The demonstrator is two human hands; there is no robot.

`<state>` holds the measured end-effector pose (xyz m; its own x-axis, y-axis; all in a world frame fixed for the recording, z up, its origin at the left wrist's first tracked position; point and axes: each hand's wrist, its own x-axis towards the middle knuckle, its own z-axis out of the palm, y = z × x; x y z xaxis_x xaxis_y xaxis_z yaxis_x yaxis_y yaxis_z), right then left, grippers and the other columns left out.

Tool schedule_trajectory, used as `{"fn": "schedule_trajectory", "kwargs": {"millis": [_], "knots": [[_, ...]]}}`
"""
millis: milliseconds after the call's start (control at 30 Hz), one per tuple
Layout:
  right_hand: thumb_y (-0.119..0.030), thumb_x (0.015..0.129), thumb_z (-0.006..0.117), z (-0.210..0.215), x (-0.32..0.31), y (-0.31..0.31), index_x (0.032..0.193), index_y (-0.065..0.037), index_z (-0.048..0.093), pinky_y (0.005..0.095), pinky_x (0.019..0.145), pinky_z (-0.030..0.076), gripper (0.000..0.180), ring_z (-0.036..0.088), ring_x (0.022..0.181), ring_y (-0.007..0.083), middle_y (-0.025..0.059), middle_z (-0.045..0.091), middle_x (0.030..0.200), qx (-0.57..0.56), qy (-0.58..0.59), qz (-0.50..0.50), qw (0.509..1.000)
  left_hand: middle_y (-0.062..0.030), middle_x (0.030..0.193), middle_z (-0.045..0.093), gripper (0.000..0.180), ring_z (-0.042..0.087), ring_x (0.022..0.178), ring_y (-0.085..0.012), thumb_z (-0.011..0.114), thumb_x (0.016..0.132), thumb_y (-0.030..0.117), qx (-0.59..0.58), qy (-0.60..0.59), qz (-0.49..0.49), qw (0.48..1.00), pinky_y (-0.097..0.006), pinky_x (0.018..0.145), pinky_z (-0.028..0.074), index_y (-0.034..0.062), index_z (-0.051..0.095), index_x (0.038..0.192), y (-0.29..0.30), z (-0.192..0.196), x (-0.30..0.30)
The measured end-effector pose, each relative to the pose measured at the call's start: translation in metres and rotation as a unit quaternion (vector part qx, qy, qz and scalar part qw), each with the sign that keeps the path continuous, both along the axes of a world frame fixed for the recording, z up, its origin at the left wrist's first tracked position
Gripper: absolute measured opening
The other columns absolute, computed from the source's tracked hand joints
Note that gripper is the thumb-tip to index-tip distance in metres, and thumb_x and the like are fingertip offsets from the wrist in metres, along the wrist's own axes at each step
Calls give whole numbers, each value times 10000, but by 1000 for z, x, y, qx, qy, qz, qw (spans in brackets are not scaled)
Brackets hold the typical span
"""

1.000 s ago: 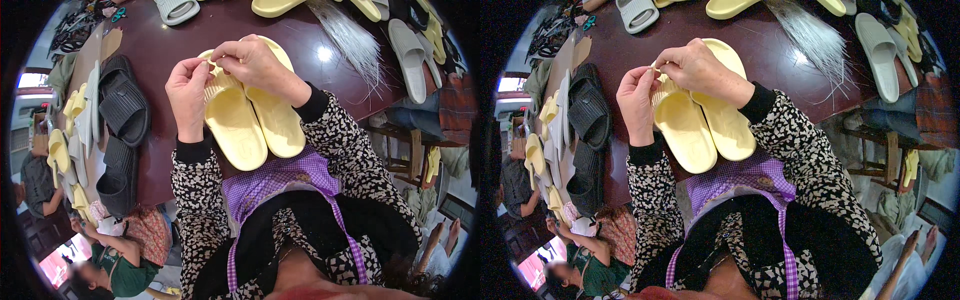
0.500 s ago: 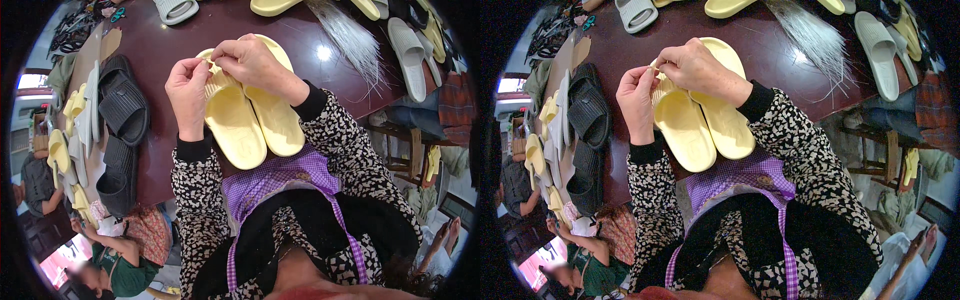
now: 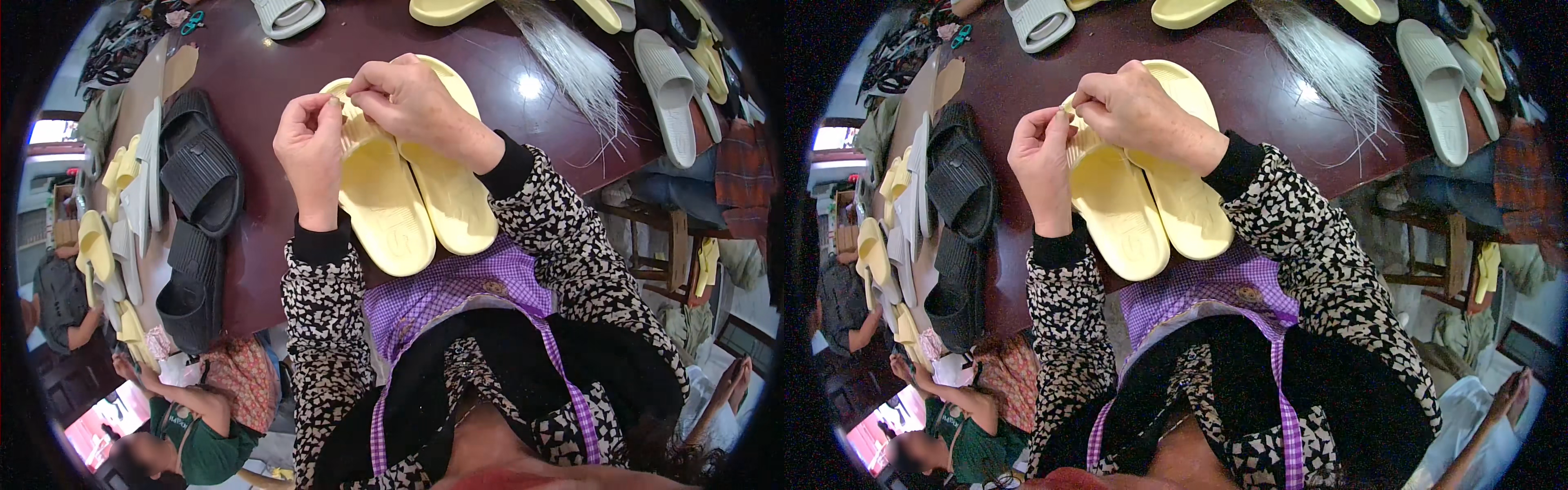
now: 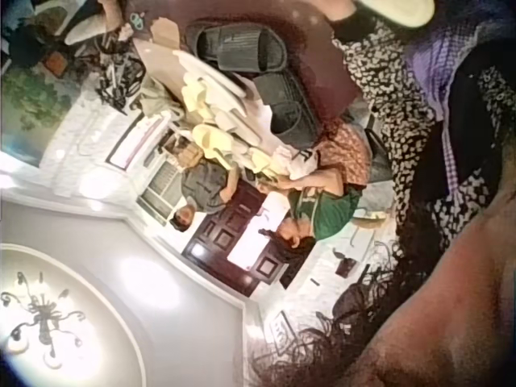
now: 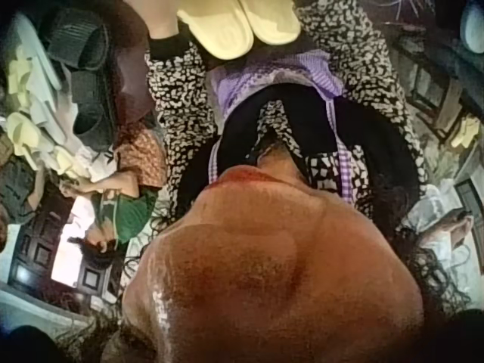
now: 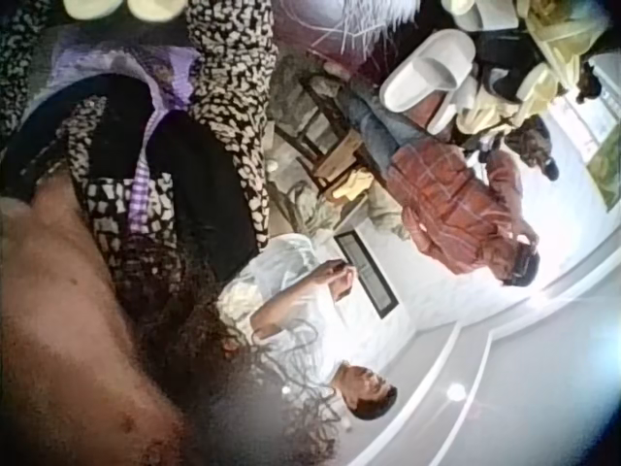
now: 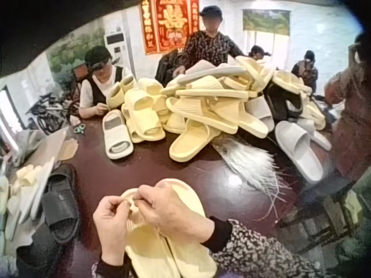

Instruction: The person pairs slippers by threading plastic fasteners through each pair of slippers by hand to tie them together and placing the fastened slippers on the table.

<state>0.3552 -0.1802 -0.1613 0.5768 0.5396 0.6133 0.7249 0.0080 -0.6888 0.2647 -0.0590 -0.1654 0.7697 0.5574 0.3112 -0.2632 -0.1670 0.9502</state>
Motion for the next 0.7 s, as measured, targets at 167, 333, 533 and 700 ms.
{"fn": "schedule_trajectory", "kwargs": {"millis": [167,333,533,700], "knots": [[-62,783,601,1,0,0,736,-21,626,282,655,449,67,570,467,183,53,580,521,-1,-46,1,999,24,769,571,26,504,663,-23,608,863,8,-12,-2,5,1000,-168,591,417,-9,607,882,-1,1,0],[-61,774,607,0,-2,0,728,-23,622,284,674,445,62,568,465,190,53,576,518,-3,-40,2,999,24,767,572,29,504,665,-26,619,858,11,-10,-1,6,1000,-171,593,418,-9,608,875,-2,1,-2],[-71,765,617,-1,-1,2,727,-31,623,289,668,442,55,558,465,194,52,570,518,-3,-60,-12,998,28,754,572,36,498,665,-27,630,851,16,21,-6,20,1000,-173,588,414,-11,610,865,1,-3,-1],[-77,761,620,0,-1,1,732,-38,630,296,681,433,50,537,471,195,48,566,528,-3,-55,-16,998,30,746,574,43,496,664,-29,634,851,20,61,-15,35,997,-177,582,415,-13,611,866,-3,-3,0]]}}
